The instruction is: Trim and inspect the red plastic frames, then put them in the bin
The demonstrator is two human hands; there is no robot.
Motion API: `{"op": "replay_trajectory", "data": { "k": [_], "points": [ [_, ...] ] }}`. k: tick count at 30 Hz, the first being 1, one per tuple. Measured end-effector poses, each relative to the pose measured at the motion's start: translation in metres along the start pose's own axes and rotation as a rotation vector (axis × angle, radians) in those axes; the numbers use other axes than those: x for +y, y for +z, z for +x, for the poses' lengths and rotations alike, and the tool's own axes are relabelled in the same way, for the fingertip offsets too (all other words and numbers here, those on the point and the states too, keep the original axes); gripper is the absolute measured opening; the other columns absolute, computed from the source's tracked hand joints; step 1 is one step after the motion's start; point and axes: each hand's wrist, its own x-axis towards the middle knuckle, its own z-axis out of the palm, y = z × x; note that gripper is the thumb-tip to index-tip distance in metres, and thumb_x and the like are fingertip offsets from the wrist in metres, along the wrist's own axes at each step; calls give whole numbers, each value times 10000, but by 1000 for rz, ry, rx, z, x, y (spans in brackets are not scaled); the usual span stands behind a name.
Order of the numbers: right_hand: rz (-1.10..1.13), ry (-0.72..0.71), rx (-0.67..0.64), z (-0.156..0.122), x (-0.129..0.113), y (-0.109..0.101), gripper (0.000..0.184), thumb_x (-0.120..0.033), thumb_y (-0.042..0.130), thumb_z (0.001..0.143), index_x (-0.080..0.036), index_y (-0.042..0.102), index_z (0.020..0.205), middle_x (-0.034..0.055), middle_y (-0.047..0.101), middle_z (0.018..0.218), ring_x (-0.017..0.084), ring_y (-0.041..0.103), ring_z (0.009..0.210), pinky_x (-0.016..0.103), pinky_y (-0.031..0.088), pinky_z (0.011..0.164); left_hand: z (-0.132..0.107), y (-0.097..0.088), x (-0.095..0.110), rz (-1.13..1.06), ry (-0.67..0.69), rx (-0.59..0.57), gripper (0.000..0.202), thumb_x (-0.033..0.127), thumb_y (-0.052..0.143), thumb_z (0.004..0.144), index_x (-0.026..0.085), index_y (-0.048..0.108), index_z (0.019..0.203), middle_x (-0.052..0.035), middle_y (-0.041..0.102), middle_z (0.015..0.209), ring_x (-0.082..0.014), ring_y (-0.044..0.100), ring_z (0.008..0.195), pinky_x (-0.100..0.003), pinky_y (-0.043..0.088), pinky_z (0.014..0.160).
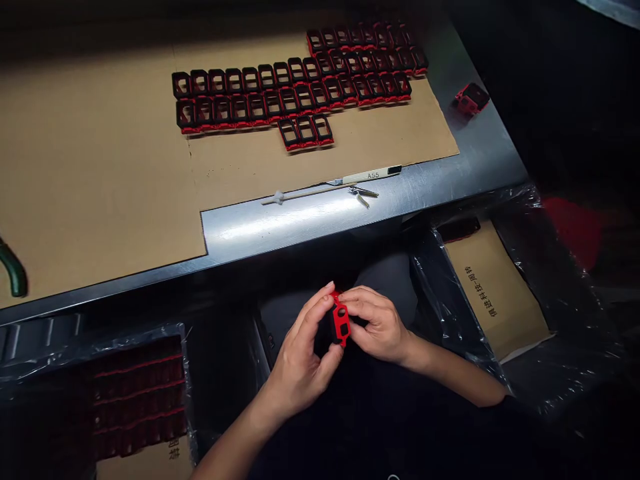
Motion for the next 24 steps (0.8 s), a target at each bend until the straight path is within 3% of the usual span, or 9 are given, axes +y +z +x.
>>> {"op": "replay_trajectory", "data": {
  "k": [7,15,20,24],
  "points": [
    [-22,10,11,-3,-4,-5,290,-61,631,864,-237,716,1078,81,751,1007,213,710,943,391,602,817,-3,5,-5,-153,-112,-24,718,97,618,877,258,298,1499,-177,410,1569,-289,435,1445,-519,429,1156],
    [-4,82,-60,-6,-5,-8,300,-53,595,847,-231,723,1052,79,744,1022,211,699,934,397,589,833,-2,9,-4,-286,-244,-15,676,170,673,869,278,350,1453,-156,494,1509,-274,535,1363,-480,486,1107],
    [58,212,-123,-12,-1,-11,401,13,515,804,-231,738,1032,65,745,1056,200,696,974,380,581,854,-5,12,-4,-246,-397,-10,713,206,734,802,264,408,1432,-137,563,1407,-276,638,1225,-437,578,989],
    [178,366,-124,-14,1,-16,366,-13,511,833,-222,744,1023,49,746,1007,178,707,940,351,580,854,-5,12,-4,-216,-385,-3,695,191,719,797,263,426,1424,-130,548,1394,-266,656,1188,-413,600,952]
  ]
}}
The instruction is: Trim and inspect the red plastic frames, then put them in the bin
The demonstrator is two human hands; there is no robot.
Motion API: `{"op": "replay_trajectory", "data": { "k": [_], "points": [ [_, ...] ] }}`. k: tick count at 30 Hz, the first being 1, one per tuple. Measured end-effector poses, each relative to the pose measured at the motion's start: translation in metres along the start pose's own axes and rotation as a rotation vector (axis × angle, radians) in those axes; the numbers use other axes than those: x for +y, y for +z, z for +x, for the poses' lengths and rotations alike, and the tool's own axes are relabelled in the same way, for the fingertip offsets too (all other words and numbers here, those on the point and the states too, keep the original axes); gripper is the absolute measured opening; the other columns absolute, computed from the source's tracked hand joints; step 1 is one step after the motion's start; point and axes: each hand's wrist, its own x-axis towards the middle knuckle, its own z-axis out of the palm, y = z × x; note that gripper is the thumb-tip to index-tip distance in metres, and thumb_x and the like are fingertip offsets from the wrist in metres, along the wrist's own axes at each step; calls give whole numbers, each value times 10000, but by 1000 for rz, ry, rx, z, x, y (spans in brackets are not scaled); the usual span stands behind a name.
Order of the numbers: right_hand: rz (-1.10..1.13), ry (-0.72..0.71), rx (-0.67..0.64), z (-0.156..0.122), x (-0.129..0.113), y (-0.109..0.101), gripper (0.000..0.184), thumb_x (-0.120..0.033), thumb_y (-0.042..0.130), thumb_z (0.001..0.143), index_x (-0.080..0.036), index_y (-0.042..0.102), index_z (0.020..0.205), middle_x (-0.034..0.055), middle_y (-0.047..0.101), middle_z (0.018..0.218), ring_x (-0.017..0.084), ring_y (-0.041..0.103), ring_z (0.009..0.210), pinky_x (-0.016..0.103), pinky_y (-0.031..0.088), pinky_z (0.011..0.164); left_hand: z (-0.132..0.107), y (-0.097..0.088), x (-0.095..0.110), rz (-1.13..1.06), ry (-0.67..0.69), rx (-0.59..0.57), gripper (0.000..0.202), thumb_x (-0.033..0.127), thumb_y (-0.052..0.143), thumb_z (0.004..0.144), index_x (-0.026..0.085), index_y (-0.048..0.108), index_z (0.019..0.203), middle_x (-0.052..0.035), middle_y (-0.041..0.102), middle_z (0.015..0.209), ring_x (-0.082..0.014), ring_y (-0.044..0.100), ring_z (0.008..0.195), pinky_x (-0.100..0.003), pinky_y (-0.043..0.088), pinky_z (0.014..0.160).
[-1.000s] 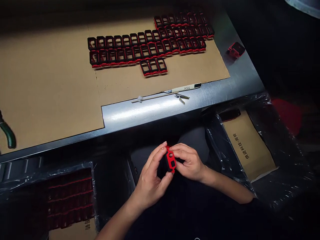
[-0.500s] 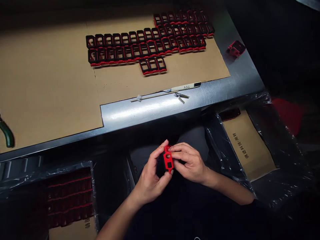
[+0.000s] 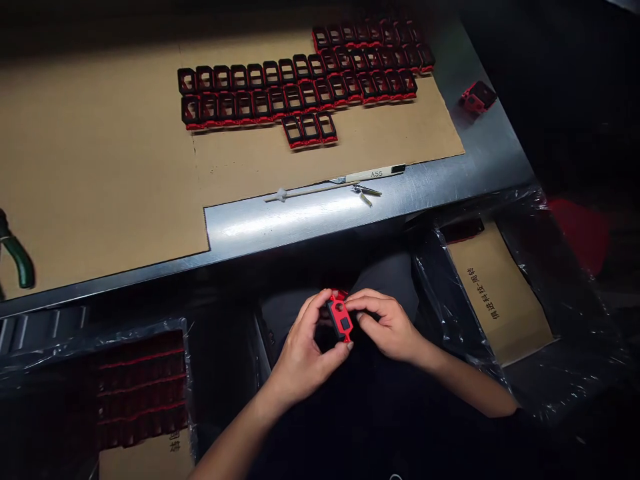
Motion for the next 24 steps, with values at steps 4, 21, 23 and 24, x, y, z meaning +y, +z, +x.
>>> {"op": "replay_trajectory", "data": {
  "k": [4,21,23,24],
  "points": [
    [105,116,-1,0,-3,-3,338,-24,519,822,-210,754,979,42,743,948,167,704,880,332,572,823,2,-2,2,83,116,-16,720,160,679,826,289,373,1464,-129,539,1429,-274,604,1276,-443,565,1016],
    [491,344,-159,1,-10,-8,241,-377,780,817,-183,727,950,13,683,840,128,631,724,254,525,675,7,-1,-6,486,592,3,1051,-17,562,814,223,-114,1581,-222,563,1415,-290,587,1247,-513,568,945],
    [499,308,-143,1,-9,-6,211,-380,786,816,-185,729,876,9,686,818,131,633,735,265,531,706,9,-2,-7,486,631,8,1064,-48,548,799,273,-99,1581,-191,571,1421,-273,594,1221,-499,575,922],
    [508,278,-136,2,-7,-6,206,-382,787,817,-187,730,849,13,693,825,138,642,757,278,537,735,9,-2,-7,468,643,1,1067,-56,543,797,288,-96,1580,-181,571,1427,-266,593,1226,-494,573,926]
  ]
}}
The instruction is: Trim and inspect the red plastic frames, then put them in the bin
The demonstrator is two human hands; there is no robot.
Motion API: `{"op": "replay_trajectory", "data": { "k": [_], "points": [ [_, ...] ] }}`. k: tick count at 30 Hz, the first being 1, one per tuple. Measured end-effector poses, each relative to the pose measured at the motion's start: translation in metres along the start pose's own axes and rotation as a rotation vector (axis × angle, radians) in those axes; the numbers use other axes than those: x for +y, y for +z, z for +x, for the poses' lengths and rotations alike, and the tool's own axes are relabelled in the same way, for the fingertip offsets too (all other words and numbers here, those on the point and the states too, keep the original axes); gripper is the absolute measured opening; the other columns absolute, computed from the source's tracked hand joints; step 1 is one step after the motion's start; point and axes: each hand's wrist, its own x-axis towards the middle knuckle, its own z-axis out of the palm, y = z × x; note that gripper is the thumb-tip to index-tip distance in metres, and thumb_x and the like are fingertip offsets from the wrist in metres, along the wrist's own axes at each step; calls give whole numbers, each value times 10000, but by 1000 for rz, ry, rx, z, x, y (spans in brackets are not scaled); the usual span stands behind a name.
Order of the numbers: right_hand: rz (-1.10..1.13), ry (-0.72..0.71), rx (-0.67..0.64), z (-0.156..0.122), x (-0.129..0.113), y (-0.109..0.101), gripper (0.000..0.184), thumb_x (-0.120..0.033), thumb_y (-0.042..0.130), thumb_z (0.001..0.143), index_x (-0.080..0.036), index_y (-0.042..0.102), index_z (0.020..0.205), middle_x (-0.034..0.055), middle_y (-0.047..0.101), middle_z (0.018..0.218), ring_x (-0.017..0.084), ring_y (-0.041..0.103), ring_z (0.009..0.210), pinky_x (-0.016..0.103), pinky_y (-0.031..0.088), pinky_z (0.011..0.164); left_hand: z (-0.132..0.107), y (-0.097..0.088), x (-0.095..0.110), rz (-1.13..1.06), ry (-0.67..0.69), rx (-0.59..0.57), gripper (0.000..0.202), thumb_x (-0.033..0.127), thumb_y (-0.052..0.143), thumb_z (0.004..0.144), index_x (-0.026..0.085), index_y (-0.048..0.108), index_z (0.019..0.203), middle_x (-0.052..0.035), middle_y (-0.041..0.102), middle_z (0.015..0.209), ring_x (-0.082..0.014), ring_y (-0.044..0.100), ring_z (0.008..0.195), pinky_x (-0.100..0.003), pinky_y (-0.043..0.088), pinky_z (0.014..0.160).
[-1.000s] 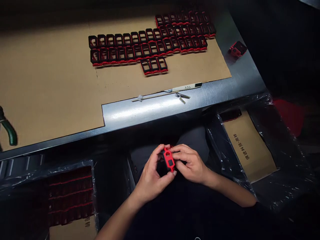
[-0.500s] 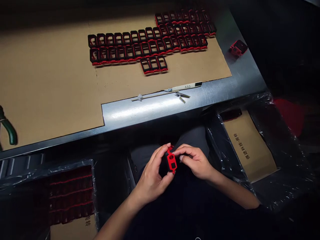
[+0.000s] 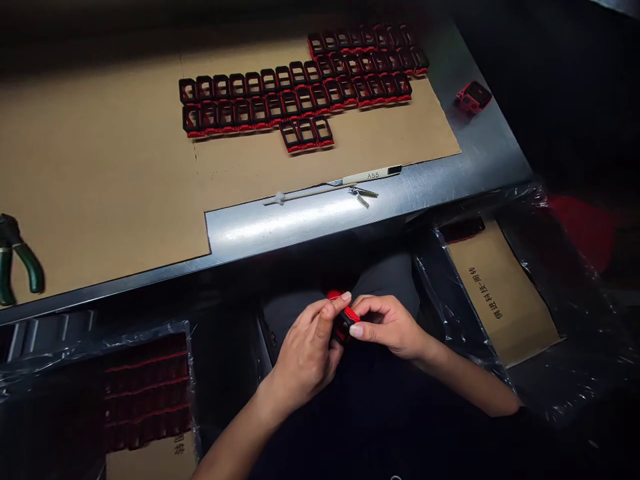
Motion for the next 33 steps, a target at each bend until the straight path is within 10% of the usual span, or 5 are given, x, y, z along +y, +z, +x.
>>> {"op": "replay_trajectory", "data": {
  "k": [8,18,27,33],
  "points": [
    [130,-140,-145,7,12,-10,262,-423,810,785,-190,690,778,36,709,852,181,677,855,369,546,862,-5,-1,-1,-272,-35,-44,956,29,530,867,286,-44,1587,-165,568,1450,-245,559,1327,-506,500,1050],
    [662,262,-147,5,29,1,414,-513,769,791,-193,511,838,0,672,769,153,701,643,254,566,560,-5,-4,-2,-358,-214,9,902,309,733,857,291,191,1578,-157,602,1414,-292,571,1319,-520,472,1097],
    [-662,-580,32,8,-6,2,60,-245,730,884,-189,719,865,38,716,770,155,634,707,294,537,675,-7,-1,2,-975,-724,-13,549,377,736,847,256,583,1360,-125,617,1398,-289,661,1187,-421,577,966],
    [-928,-773,23,10,-10,6,37,-201,699,889,-188,733,897,45,723,797,188,630,786,305,577,681,-2,3,2,-1274,-781,73,458,394,793,806,289,664,1232,-71,710,1252,-223,689,1126,-286,553,937]
  ]
}}
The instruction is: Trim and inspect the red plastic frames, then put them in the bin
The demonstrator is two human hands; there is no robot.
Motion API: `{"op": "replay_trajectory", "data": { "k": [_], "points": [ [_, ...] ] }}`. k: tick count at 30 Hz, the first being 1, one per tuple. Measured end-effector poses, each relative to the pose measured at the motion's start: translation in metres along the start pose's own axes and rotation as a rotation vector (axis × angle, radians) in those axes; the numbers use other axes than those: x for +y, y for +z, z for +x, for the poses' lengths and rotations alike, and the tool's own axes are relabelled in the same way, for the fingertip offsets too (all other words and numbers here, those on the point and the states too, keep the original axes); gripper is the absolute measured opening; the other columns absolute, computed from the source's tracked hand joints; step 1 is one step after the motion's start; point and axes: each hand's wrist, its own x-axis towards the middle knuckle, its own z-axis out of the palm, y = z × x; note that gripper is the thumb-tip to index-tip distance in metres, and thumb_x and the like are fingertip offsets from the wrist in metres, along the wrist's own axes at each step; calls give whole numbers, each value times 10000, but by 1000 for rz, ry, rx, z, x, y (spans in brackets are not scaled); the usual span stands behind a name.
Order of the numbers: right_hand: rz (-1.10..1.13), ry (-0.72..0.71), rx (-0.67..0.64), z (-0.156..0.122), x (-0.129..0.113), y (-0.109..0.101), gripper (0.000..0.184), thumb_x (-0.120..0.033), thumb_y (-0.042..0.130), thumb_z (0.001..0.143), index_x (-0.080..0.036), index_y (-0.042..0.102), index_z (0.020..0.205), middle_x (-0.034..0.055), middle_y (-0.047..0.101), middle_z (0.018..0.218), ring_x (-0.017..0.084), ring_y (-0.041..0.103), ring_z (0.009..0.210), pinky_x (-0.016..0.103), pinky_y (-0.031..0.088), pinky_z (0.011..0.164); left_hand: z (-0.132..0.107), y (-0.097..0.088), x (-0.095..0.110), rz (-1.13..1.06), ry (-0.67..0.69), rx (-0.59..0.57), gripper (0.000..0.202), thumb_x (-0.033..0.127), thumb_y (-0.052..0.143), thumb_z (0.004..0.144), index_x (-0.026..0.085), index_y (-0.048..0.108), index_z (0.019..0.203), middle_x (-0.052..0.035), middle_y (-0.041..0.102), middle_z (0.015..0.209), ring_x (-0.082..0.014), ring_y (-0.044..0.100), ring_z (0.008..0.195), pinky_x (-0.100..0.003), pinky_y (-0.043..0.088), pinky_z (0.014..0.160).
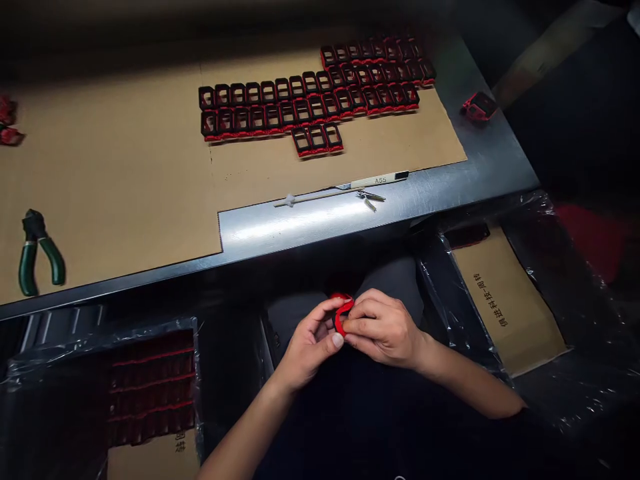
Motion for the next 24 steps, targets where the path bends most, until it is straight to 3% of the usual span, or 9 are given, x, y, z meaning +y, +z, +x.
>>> {"op": "replay_trajectory", "data": {
  "k": [5,8,11,13,16,20,22,24],
  "points": [
    [-15,-30,33,-3,1,7,77,-154,707,861,-195,727,923,55,739,862,222,653,947,338,609,772,-1,-2,-7,73,142,32,470,279,807,792,292,644,1233,-84,639,1352,-237,654,1197,-309,558,959],
    [11,1,54,-8,-1,9,143,-107,664,857,-196,721,951,76,743,958,255,645,1091,401,607,872,-3,-4,-12,262,327,106,619,197,795,780,311,557,1340,-93,566,1409,-254,581,1299,-370,509,1064],
    [67,89,76,-10,4,3,277,-40,553,860,-213,707,1011,78,741,1052,243,656,1123,445,588,932,-6,-6,-14,470,502,161,731,137,733,790,310,444,1439,-110,508,1413,-266,556,1316,-405,523,1058],
    [5,169,117,-2,18,-8,290,-52,522,875,-231,700,1020,67,743,1064,229,674,1093,442,580,940,-7,-7,-13,615,580,184,773,119,695,790,292,391,1479,-121,497,1398,-270,552,1305,-419,541,1038],
    [-323,316,237,23,52,-30,173,-197,569,916,-224,698,1027,83,740,1059,226,672,1038,405,561,935,-8,-7,-7,815,640,212,792,119,676,781,258,366,1497,-133,502,1388,-286,524,1310,-465,526,1056],
    [-540,464,276,64,97,-51,479,-353,696,859,-115,626,1269,193,650,1237,297,589,1108,468,481,997,-10,-2,0,945,667,281,825,111,667,792,235,308,1524,-150,523,1376,-298,538,1278,-530,506,1063],
    [-585,528,249,79,110,-53,519,-393,756,810,-121,662,1242,191,655,1186,326,575,1088,514,450,1000,-12,2,2,962,686,318,873,99,661,798,228,239,1551,-161,528,1373,-300,550,1265,-545,505,1056],
    [-604,575,225,87,116,-52,435,-409,781,785,-150,732,1132,166,673,1091,335,575,1053,525,452,965,-13,4,3,967,700,336,919,90,655,801,219,171,1572,-177,524,1385,-303,555,1268,-537,519,1038]
  ]
}}
